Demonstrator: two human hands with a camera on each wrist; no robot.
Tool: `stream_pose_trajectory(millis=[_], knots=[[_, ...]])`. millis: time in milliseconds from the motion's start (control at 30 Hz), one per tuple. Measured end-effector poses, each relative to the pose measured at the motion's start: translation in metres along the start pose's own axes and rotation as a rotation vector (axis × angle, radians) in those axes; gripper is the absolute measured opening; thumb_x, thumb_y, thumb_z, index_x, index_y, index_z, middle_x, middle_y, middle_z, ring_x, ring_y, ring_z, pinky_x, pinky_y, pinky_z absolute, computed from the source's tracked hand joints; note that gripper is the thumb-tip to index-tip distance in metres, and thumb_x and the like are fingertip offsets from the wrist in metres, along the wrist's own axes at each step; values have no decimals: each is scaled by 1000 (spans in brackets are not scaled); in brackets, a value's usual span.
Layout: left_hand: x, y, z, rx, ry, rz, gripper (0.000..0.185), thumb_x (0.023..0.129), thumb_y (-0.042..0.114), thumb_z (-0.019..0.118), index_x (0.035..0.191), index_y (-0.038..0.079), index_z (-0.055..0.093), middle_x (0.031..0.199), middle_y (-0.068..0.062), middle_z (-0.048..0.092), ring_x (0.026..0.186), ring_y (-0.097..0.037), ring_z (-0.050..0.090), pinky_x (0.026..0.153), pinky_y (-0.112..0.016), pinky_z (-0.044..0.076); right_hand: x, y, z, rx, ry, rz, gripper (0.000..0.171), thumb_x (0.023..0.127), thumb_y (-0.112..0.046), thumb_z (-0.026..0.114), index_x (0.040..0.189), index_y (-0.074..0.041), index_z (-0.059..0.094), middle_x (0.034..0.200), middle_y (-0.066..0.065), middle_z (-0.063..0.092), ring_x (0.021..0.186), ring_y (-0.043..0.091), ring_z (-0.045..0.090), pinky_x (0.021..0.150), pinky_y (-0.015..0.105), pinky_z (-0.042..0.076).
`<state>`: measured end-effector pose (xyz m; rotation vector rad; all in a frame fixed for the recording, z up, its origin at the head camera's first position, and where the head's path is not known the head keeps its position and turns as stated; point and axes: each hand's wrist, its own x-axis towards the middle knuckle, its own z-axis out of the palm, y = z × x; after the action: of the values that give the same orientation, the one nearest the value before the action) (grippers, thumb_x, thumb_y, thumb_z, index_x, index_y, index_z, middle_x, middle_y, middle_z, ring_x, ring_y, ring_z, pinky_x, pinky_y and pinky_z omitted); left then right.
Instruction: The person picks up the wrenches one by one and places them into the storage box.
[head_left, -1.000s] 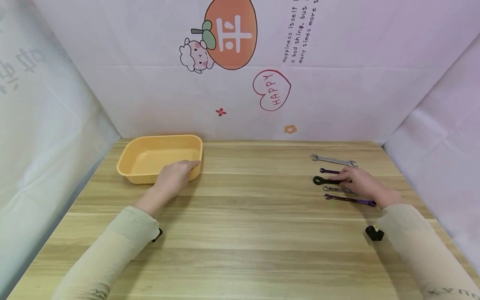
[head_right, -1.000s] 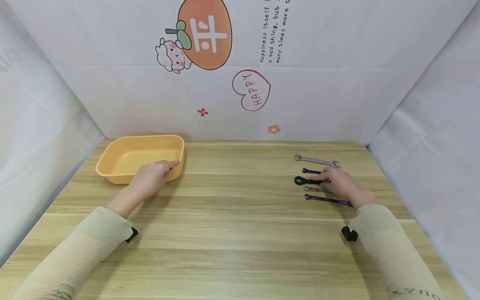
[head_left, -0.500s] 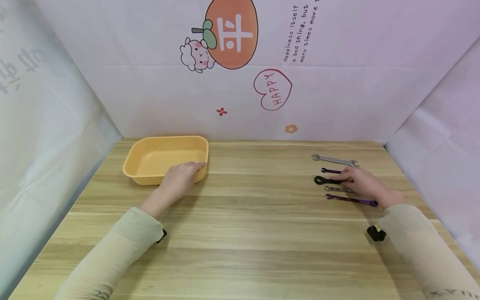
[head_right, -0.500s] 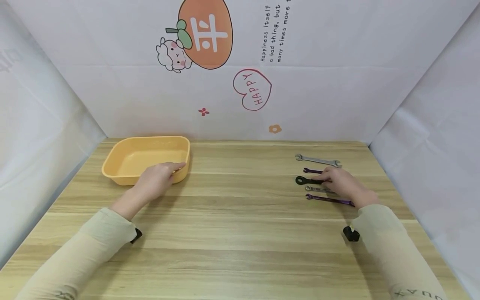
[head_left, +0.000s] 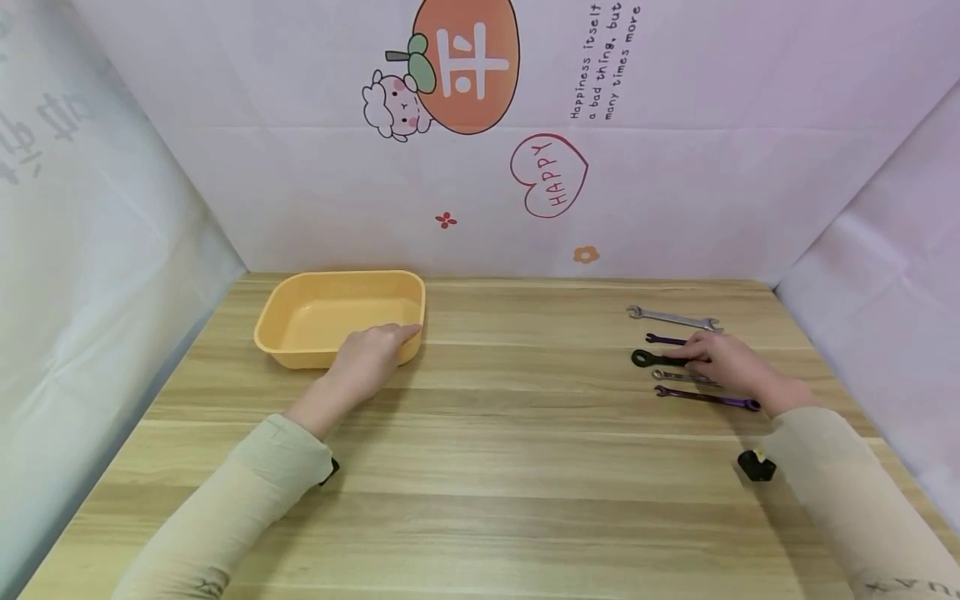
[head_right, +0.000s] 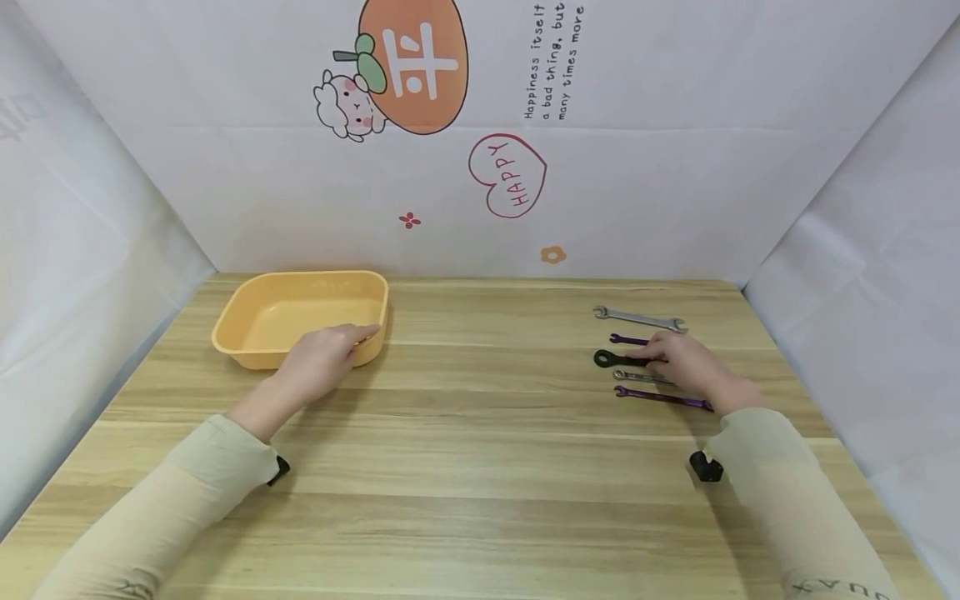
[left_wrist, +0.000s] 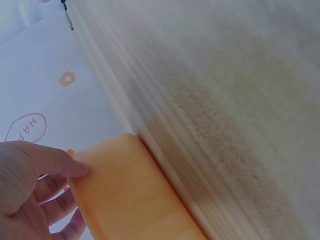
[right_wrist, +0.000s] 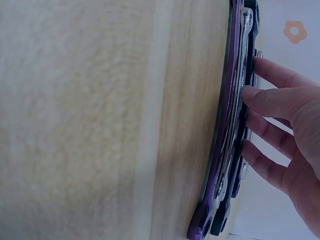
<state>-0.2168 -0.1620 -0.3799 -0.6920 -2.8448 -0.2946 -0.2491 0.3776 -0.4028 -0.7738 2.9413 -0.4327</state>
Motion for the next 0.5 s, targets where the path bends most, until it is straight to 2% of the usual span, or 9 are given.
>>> stream_pose_trajectory(millis=[167,367,500], knots=[[0,3,1,1,25,22,40,94,-10,59,130,4,71,98,-15,74,84,-32,72,59,-44,57,0,1,1,-19,21,-24,38,88,8,73,125,-1,73,104,14,67,85,25,64,70,42,52],[1,7,2,2,17,21,41,94,-10,60,130,5,71,99,-15,74,84,-31,72,59,-43,56,0,1,0,-15,9,-21,39,88,7,73,126,-1,72,103,13,67,83,21,62,68,40,51],[2,10,2,-1,6,23,41,94,-10,61,131,5,70,102,-15,75,87,-31,72,60,-42,57,0,1,1,-2,-2,-7,39,89,8,72,127,0,72,105,15,68,87,27,65,71,43,53]])
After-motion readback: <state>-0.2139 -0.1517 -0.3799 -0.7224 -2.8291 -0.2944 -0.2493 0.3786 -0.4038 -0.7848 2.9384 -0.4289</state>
